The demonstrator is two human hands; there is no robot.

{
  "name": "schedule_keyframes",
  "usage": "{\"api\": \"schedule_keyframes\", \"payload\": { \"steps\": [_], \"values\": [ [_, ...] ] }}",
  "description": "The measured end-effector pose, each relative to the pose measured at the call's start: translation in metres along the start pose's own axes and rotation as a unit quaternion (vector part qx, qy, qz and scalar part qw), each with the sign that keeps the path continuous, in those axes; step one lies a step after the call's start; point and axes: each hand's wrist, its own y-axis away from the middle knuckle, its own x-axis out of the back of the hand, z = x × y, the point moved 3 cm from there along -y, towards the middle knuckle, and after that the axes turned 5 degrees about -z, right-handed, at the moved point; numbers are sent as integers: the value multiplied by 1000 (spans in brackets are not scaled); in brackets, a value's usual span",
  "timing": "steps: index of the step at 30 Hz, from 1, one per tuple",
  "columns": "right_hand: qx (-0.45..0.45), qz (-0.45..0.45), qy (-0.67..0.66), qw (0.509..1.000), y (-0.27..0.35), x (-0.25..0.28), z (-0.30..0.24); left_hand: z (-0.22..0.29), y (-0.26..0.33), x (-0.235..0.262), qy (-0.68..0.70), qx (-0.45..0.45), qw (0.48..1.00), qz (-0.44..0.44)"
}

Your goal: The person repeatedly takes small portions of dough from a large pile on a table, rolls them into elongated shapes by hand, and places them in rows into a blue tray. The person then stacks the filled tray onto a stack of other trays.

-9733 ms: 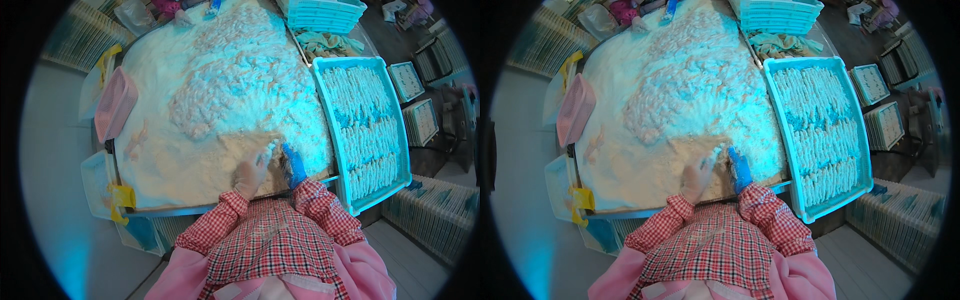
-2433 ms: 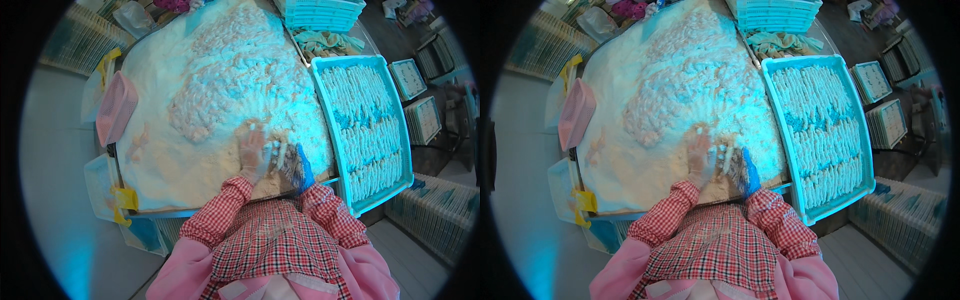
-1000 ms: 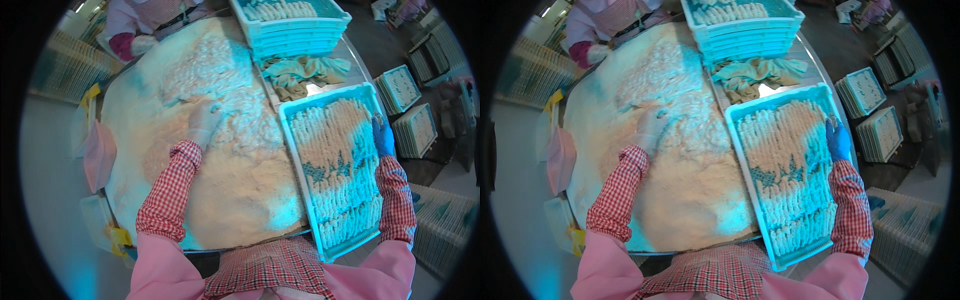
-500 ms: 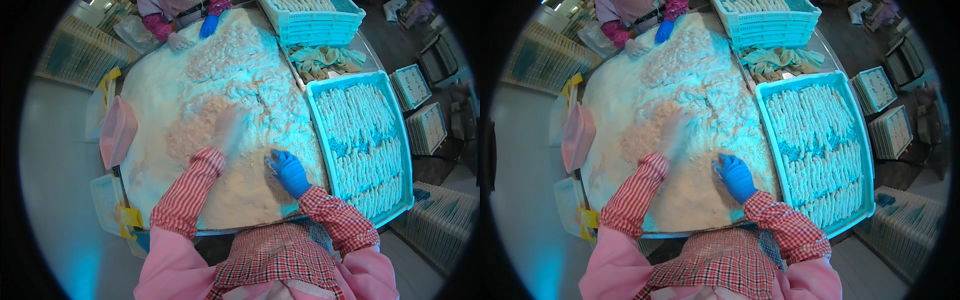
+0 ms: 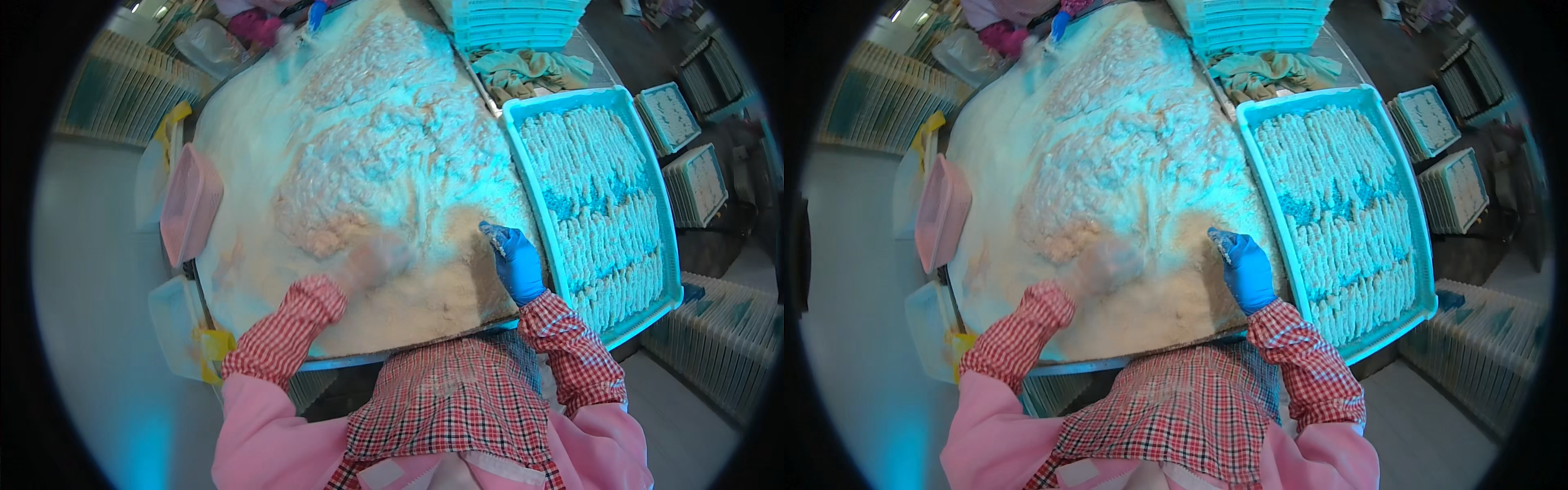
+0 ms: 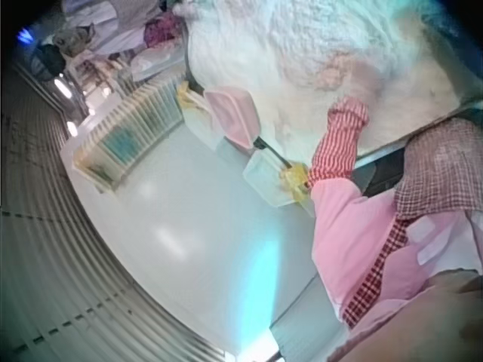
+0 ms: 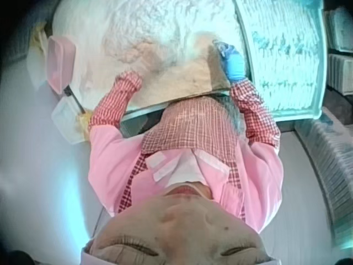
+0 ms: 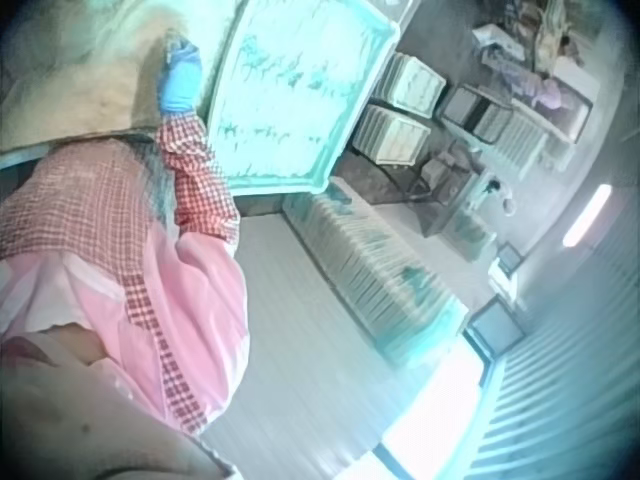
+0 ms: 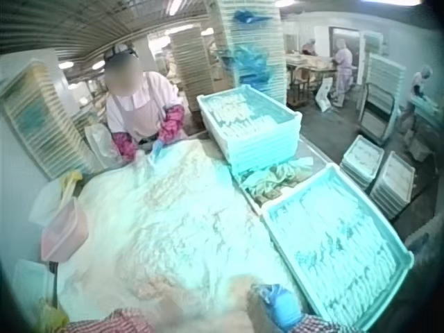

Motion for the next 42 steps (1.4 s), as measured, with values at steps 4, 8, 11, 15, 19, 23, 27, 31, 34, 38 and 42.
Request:
{"api": "schedule_keyframes", "payload": {
  "steps": [4,8,11,15,19,23,27,31,34,38,42],
  "values": [
    [53,6,131,990,-4,6,-43,39,69,2,152,202,967,-19],
    [-64,-83,125,987,4,-58,-49,51,79,-31,225,508,831,23],
    [-3,-125,48,991,3,-87,-71,75,41,-55,112,481,865,91],
    [2,-159,52,986,7,-63,-72,64,68,-61,519,536,634,201],
    [56,-189,137,971,38,-55,-77,65,75,-35,555,482,594,328],
    [102,-277,54,954,64,-88,-84,93,48,-24,173,429,884,64],
    [-15,-79,50,995,49,-67,-77,88,58,-23,215,491,843,49],
    [-245,-107,-543,796,55,-127,-13,101,9,-41,134,389,901,134],
    [-319,-52,-675,663,44,-130,-8,125,-8,-48,126,383,914,50],
    [-343,-17,-749,566,41,-98,-53,121,-4,-36,120,373,885,250],
    [-260,11,-769,584,60,-159,-52,116,-34,-33,267,406,791,371]
  ]
}}
